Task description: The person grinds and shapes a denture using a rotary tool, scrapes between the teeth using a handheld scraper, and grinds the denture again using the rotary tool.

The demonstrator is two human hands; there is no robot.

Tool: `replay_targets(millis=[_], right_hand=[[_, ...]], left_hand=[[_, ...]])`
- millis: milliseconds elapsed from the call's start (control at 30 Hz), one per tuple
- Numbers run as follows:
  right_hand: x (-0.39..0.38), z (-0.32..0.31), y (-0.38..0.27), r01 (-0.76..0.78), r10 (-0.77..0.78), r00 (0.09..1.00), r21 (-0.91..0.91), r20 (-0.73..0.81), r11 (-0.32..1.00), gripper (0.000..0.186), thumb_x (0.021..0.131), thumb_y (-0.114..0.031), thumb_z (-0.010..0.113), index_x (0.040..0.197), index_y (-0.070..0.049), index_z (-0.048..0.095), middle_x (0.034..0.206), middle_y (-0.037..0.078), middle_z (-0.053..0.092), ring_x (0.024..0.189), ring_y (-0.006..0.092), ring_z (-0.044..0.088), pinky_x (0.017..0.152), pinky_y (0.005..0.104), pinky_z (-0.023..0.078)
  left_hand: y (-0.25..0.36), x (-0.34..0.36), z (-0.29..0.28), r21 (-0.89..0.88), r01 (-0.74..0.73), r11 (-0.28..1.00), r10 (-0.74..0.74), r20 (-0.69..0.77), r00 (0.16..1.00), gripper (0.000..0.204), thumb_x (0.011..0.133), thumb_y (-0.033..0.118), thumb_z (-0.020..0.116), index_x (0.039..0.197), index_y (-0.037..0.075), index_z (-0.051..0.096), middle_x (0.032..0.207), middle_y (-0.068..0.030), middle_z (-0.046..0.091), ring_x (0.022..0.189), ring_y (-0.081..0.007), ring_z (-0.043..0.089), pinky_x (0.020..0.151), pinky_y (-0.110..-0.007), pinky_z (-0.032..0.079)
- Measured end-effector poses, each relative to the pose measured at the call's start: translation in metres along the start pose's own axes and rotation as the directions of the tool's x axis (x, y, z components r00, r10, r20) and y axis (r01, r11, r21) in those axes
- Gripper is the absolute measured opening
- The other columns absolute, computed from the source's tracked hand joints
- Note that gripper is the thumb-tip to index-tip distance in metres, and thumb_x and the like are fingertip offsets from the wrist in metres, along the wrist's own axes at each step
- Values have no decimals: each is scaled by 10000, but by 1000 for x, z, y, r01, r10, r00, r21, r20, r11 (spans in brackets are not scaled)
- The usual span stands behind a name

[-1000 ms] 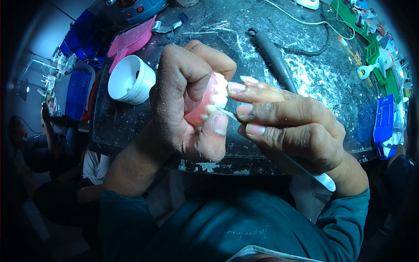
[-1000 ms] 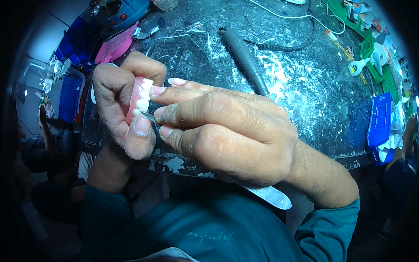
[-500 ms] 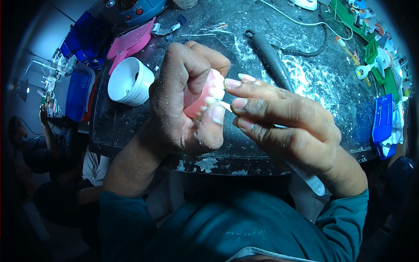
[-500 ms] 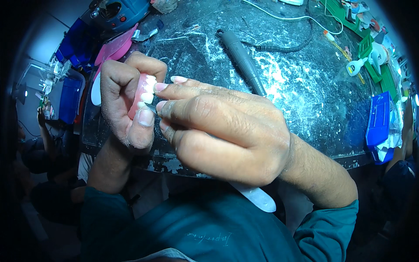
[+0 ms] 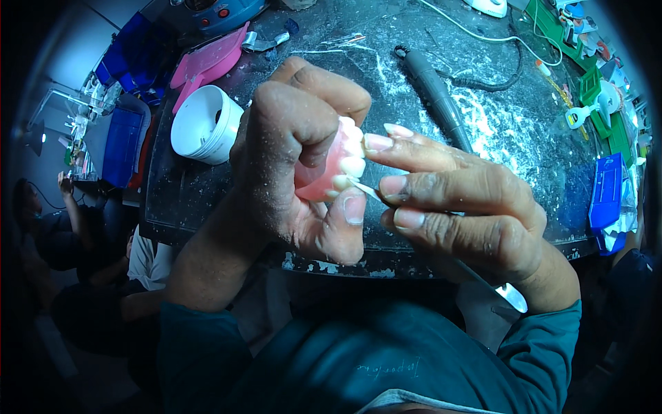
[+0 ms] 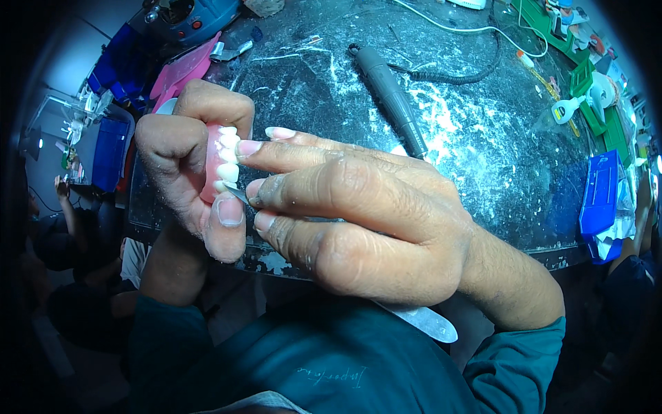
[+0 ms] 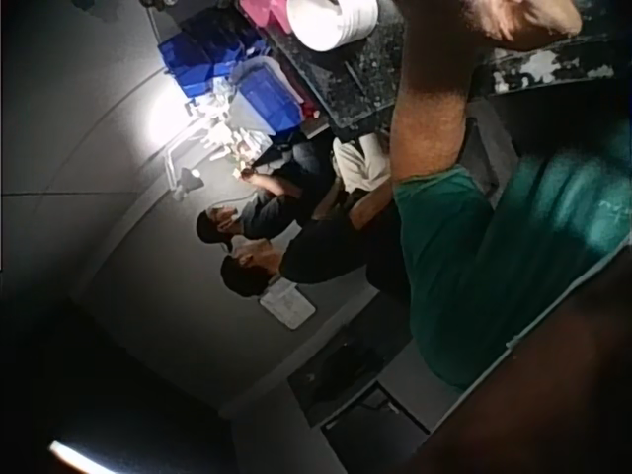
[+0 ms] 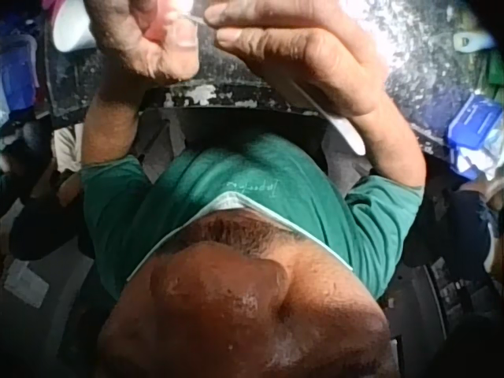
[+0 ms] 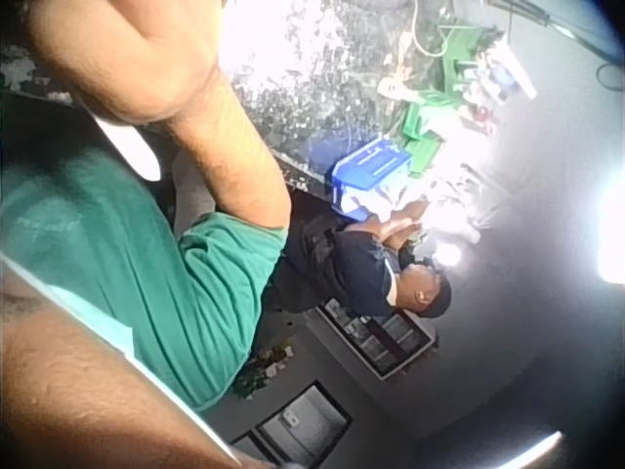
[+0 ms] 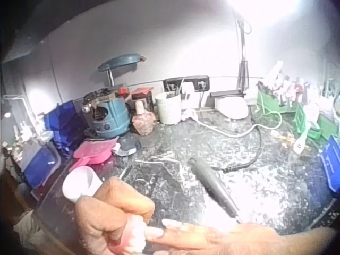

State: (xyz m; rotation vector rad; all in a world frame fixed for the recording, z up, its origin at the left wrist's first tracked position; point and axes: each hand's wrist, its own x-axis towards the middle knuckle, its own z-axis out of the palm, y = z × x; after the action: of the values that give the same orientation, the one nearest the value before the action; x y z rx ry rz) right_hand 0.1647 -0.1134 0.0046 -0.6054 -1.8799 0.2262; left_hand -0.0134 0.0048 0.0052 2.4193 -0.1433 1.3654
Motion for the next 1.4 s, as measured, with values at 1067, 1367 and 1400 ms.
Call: replay_targets(millis=[1067, 1367, 1400], right_hand=[[3, 3, 11, 119, -123, 992, -135, -28, 984, 205, 753, 87, 740, 888, 47, 591, 987, 202, 649, 1002, 407, 669, 894, 543, 538], [5, -3, 11, 151, -146, 988, -206, 42, 967, 194, 746, 91, 738, 864, 29, 597, 1007, 186, 656, 1007, 387, 672, 896, 528, 545], [5, -3, 12, 155, -146, 988, -215, 57, 964, 192, 744, 91, 739, 857, 31, 596, 1010, 189, 654, 1011, 388, 671, 895, 532, 545]], left_hand=[[3, -3, 4, -115, 129, 985, -132, -16, 991, 283, 663, 110, 575, 885, 16, 428, 814, -94, 507, 690, -108, 457, 617, -231, 427], [5, -4, 4, -39, 224, 974, -223, 28, 974, 323, 764, 259, 586, 889, 60, 365, 802, -110, 515, 696, -124, 412, 631, -269, 358], [5, -4, 4, -39, 225, 974, -224, 28, 974, 323, 764, 259, 586, 889, 60, 365, 802, -110, 515, 696, -124, 412, 631, -269, 358]])
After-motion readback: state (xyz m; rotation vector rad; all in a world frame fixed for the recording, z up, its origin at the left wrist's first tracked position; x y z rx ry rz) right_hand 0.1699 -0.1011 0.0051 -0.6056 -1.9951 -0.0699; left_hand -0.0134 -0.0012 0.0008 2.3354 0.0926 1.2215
